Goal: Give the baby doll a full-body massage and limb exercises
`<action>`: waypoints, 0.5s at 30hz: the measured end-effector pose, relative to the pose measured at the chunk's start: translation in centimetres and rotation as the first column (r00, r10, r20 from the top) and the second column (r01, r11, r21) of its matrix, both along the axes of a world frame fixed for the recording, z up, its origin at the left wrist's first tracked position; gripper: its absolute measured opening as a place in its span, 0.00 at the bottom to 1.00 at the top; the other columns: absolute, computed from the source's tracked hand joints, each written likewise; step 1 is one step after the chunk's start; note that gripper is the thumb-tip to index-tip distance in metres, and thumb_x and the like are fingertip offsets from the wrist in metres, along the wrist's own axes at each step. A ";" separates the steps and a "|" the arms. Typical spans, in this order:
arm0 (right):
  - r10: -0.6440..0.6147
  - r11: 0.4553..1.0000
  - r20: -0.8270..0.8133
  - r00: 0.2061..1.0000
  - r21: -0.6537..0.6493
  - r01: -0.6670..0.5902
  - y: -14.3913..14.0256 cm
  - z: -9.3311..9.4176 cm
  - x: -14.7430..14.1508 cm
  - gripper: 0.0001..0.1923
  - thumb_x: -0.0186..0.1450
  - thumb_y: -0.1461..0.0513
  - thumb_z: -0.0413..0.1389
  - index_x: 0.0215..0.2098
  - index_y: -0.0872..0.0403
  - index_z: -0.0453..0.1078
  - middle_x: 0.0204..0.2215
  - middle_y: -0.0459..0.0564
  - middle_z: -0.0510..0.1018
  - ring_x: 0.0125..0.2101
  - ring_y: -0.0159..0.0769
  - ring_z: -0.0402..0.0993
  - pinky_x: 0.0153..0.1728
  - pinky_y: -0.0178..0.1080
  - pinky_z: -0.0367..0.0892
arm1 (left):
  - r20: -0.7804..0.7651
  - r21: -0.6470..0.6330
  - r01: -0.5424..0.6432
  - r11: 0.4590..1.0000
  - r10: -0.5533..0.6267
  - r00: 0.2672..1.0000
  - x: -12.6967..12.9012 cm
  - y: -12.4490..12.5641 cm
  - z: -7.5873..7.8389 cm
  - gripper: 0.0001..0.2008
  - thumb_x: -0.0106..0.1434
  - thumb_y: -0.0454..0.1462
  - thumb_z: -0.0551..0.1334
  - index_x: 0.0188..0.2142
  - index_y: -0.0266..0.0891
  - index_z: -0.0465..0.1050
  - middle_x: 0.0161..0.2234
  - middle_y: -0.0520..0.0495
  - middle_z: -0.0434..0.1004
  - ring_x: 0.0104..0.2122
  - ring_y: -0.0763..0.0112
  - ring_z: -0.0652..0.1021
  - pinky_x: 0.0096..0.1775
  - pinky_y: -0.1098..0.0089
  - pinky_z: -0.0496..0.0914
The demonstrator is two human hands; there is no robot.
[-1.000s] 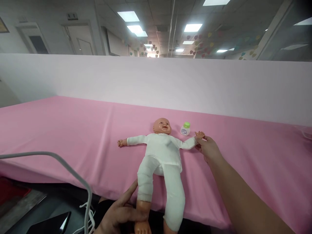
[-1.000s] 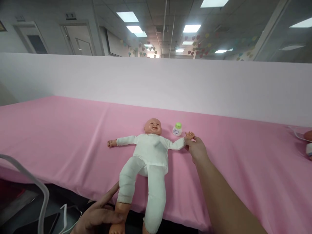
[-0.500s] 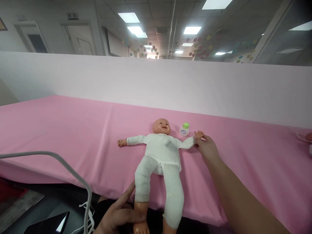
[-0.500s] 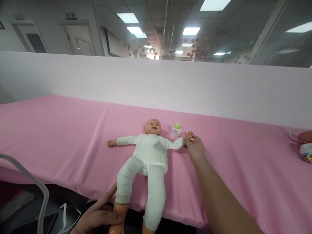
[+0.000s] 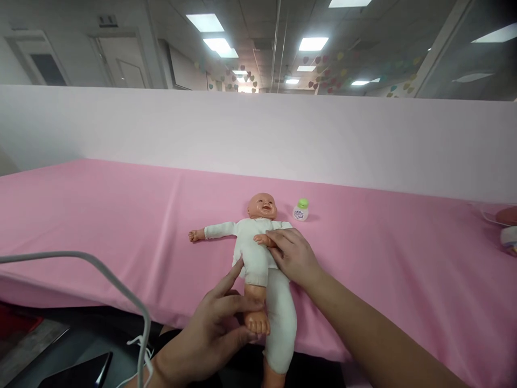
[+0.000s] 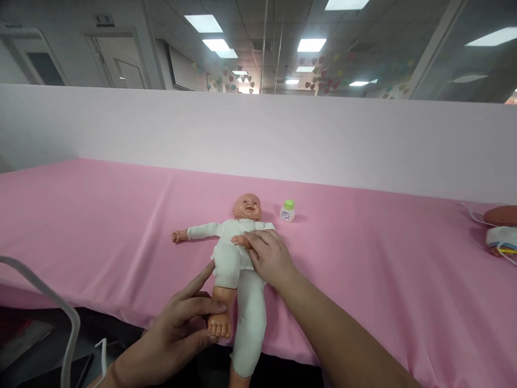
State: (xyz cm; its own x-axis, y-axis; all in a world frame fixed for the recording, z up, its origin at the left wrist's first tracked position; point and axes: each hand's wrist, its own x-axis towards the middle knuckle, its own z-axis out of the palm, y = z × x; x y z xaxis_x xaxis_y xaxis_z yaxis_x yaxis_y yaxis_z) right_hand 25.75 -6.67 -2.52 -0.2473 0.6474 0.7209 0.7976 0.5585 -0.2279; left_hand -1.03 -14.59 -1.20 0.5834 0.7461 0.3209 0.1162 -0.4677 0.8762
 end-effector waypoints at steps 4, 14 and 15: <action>0.012 1.000 0.041 0.999 -0.004 -0.012 -0.1 0.0 -0.1 0.18 0.70 0.66 0.56 0.58 0.50 0.75 0.51 0.55 0.82 0.50 0.50 0.75 0.52 0.55 0.74 | -0.020 0.040 -0.047 0.998 0.048 0.999 0.7 0.5 0.3 0.15 0.63 0.40 0.70 0.50 0.49 0.83 0.74 0.44 0.54 0.68 0.43 0.67 0.57 0.53 0.76; -0.129 0.989 -0.272 0.954 -0.105 0.104 0.1 0.8 0.9 0.19 0.67 0.60 0.59 0.56 0.46 0.74 0.49 0.52 0.83 0.48 0.49 0.79 0.51 0.54 0.76 | 0.033 0.051 -0.050 0.997 0.048 0.998 -1.8 -2.0 -0.6 0.20 0.62 0.37 0.72 0.53 0.55 0.81 0.75 0.48 0.52 0.50 0.53 0.84 0.48 0.62 0.81; -0.164 0.982 -0.353 0.921 -0.143 0.120 0.1 0.9 1.4 0.19 0.67 0.58 0.60 0.56 0.46 0.74 0.49 0.52 0.83 0.47 0.48 0.79 0.49 0.53 0.77 | 0.039 0.084 -0.092 0.992 0.089 0.995 -2.4 -2.5 -0.9 0.21 0.61 0.37 0.73 0.54 0.56 0.81 0.74 0.48 0.55 0.53 0.50 0.82 0.50 0.61 0.80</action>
State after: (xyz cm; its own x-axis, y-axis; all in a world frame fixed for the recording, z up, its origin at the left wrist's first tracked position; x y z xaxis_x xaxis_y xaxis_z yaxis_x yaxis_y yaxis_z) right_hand 27.10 -6.53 -1.61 0.1165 0.7408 0.6616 0.7178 0.3976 -0.5716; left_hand -3.46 -17.07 -2.13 0.5024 0.7639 0.4050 0.1316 -0.5305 0.8374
